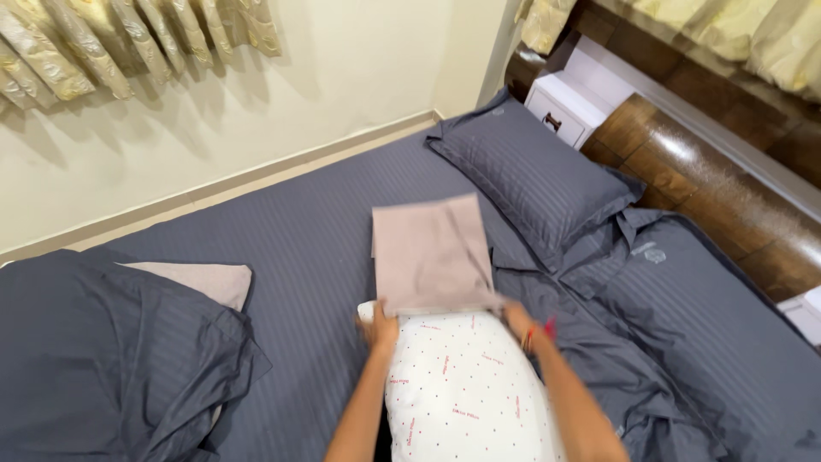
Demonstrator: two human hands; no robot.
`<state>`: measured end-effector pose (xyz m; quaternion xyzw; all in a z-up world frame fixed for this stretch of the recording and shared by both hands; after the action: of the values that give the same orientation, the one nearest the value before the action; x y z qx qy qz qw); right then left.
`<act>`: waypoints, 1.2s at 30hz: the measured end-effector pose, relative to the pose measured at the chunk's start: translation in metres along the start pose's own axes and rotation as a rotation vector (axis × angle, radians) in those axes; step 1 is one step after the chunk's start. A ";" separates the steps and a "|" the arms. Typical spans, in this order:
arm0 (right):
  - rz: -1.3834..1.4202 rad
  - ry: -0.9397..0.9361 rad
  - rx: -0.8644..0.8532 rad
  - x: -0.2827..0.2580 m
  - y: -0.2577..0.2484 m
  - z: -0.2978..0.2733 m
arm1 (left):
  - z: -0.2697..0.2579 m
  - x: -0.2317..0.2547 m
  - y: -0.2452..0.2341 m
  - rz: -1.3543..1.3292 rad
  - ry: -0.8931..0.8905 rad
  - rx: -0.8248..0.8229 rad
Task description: The person puts a pillowcase onto a pillow on a bed, smooths the case by hand, and then repeats the action with a second pillow and pillowcase.
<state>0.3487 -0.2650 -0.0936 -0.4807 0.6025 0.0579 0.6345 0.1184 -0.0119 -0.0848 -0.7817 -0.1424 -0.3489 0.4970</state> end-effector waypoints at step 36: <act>-0.353 -0.174 0.247 -0.065 0.085 -0.059 | -0.019 0.009 0.007 -0.361 0.586 0.130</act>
<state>0.2338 -0.2272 -0.0756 -0.4903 0.4546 -0.0870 0.7385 0.1215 -0.0331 -0.0781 -0.5772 -0.1517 -0.6308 0.4959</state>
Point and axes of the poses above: each hand's wrist, its own z-axis towards the middle knuckle, its own y-axis out of the palm, x = y × z, the point moved 3 cm from there along z, towards the middle knuckle, and after that the axes turned 3 degrees about -x, right-handed, at the moved point
